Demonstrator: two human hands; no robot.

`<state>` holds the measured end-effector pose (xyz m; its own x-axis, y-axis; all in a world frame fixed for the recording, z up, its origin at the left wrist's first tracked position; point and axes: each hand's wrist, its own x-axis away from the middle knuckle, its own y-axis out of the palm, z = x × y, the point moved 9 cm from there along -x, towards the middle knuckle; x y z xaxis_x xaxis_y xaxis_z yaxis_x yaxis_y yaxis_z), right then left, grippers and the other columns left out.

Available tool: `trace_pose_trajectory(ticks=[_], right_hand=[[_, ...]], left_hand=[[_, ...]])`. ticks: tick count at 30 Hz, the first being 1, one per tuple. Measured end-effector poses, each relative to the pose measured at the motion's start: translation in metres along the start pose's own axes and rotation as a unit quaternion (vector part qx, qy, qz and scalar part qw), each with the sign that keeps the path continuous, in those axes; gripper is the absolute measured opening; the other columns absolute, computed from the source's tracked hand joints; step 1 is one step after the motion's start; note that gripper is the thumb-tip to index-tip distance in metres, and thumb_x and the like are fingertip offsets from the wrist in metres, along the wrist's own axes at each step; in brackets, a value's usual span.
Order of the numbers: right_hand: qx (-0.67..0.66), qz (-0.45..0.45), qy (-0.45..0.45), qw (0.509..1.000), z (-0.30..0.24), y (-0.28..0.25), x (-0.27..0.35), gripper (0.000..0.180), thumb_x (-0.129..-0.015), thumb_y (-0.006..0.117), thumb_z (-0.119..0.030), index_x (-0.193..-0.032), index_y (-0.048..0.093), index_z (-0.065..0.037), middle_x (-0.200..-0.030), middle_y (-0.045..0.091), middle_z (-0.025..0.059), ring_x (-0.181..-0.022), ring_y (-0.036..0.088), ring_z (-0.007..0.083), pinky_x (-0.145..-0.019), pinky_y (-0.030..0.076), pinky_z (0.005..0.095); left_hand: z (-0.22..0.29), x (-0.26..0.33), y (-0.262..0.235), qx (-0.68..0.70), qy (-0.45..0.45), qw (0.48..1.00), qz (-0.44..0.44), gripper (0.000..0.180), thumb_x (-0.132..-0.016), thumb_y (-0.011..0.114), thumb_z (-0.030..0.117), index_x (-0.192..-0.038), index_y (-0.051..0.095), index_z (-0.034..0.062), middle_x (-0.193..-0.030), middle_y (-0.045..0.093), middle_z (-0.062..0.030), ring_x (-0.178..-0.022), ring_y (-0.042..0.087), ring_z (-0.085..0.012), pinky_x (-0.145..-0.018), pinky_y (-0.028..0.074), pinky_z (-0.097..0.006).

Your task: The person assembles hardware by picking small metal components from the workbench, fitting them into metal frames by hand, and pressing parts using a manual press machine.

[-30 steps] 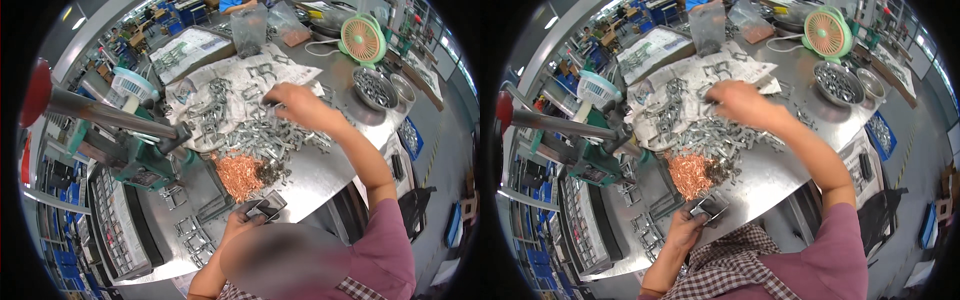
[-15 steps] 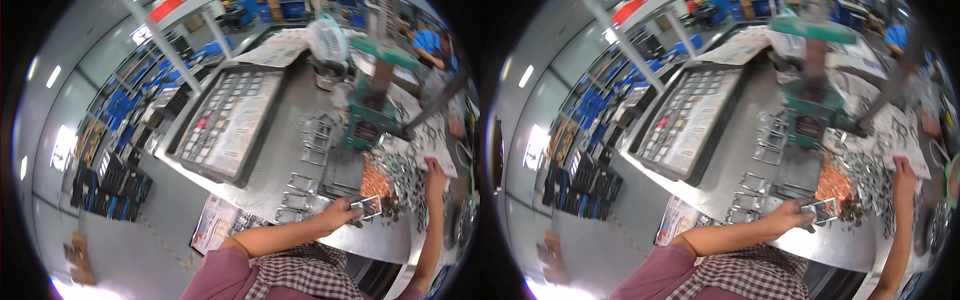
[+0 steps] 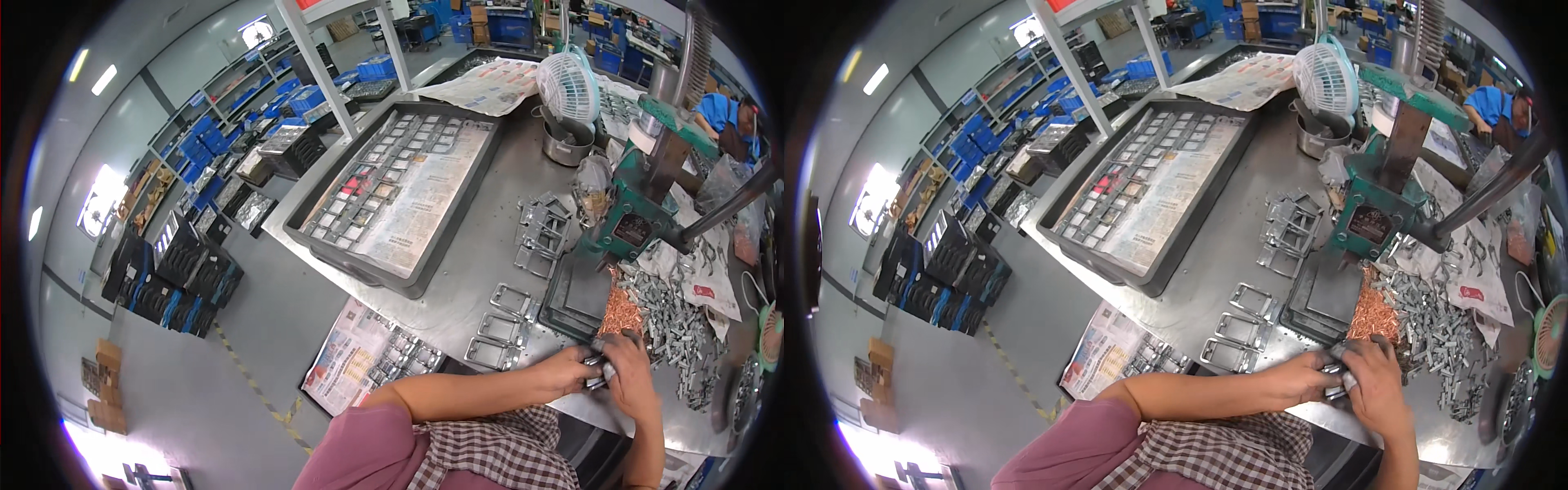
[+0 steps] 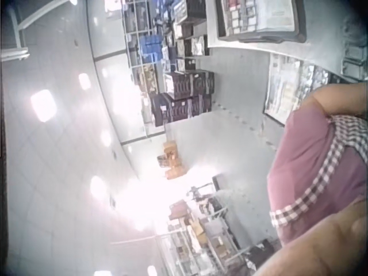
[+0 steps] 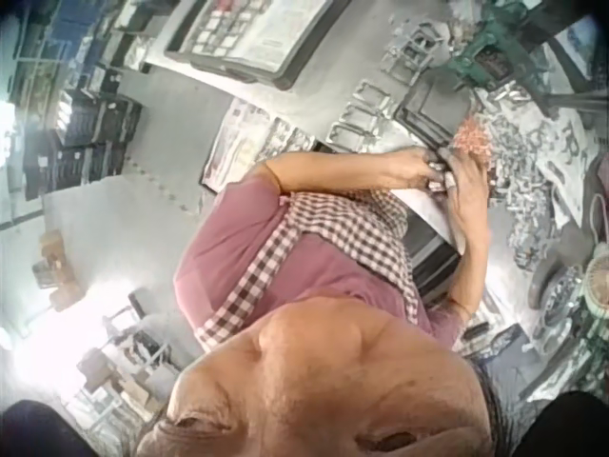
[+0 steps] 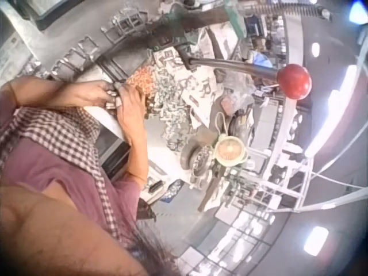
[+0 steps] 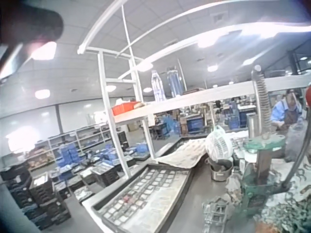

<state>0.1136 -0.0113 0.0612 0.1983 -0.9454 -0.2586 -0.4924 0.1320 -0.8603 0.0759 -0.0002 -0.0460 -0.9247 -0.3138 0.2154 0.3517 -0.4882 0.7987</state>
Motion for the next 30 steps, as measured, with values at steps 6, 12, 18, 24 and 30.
trace_pose_trajectory(ticks=[6,12,18,24,30], right_hand=[[0.016,-0.081,-0.005,0.997,0.000,0.003,0.003,0.057,-0.059,0.067,-0.034,-0.106,0.052,-0.005,-0.105,0.051,0.0137,-0.105,0.045,0.0312,-0.096,0.026,0.0490],[0.077,-0.033,-0.013,0.996,-0.010,0.006,-0.006,0.059,-0.053,0.073,-0.031,-0.100,0.052,-0.003,-0.105,0.051,0.0119,-0.104,0.045,0.0311,-0.094,0.029,0.0490],[-0.027,0.065,0.017,0.997,-0.009,0.002,0.018,0.055,-0.057,0.071,-0.020,-0.102,0.048,0.000,-0.107,0.050,0.0188,-0.103,0.047,0.0348,-0.092,0.032,0.0475],[-0.061,0.070,0.098,0.991,0.005,-0.003,0.043,0.054,-0.058,0.063,-0.006,-0.108,0.044,0.002,-0.108,0.048,0.0231,-0.104,0.044,0.0405,-0.090,0.034,0.0445],[-0.015,0.041,0.064,0.997,-0.006,-0.005,0.029,0.053,-0.062,0.061,-0.008,-0.111,0.041,0.002,-0.108,0.045,0.0221,-0.105,0.041,0.0383,-0.090,0.035,0.0420]], left_hand=[[-0.005,-0.005,-0.003,0.023,-0.089,0.996,-0.008,0.031,-0.083,0.052,0.005,-0.113,0.046,0.0006,-0.101,0.054,-0.0073,-0.093,0.056,-0.0172,-0.079,0.049,-0.035],[0.013,-0.004,-0.005,-0.093,-0.042,0.995,0.017,0.026,-0.076,0.052,-0.001,-0.102,0.051,-0.0014,-0.095,0.056,-0.0066,-0.089,0.056,-0.0147,-0.070,0.048,-0.027],[0.010,0.002,0.000,-0.173,-0.023,0.985,0.010,0.044,-0.080,0.054,0.002,-0.121,0.039,0.0001,-0.107,0.052,-0.0085,-0.097,0.051,-0.0143,-0.078,0.045,-0.026],[0.017,0.005,0.013,-0.219,0.036,0.975,-0.034,0.066,-0.079,0.056,0.003,-0.134,0.021,0.0042,-0.112,0.049,-0.0108,-0.095,0.051,-0.0143,-0.078,0.045,-0.026],[0.038,0.017,-0.010,-0.328,0.011,0.943,0.064,0.063,-0.077,0.057,0.005,-0.131,0.025,0.0002,-0.096,0.055,-0.0090,-0.079,0.052,-0.0094,-0.069,0.044,-0.023]])
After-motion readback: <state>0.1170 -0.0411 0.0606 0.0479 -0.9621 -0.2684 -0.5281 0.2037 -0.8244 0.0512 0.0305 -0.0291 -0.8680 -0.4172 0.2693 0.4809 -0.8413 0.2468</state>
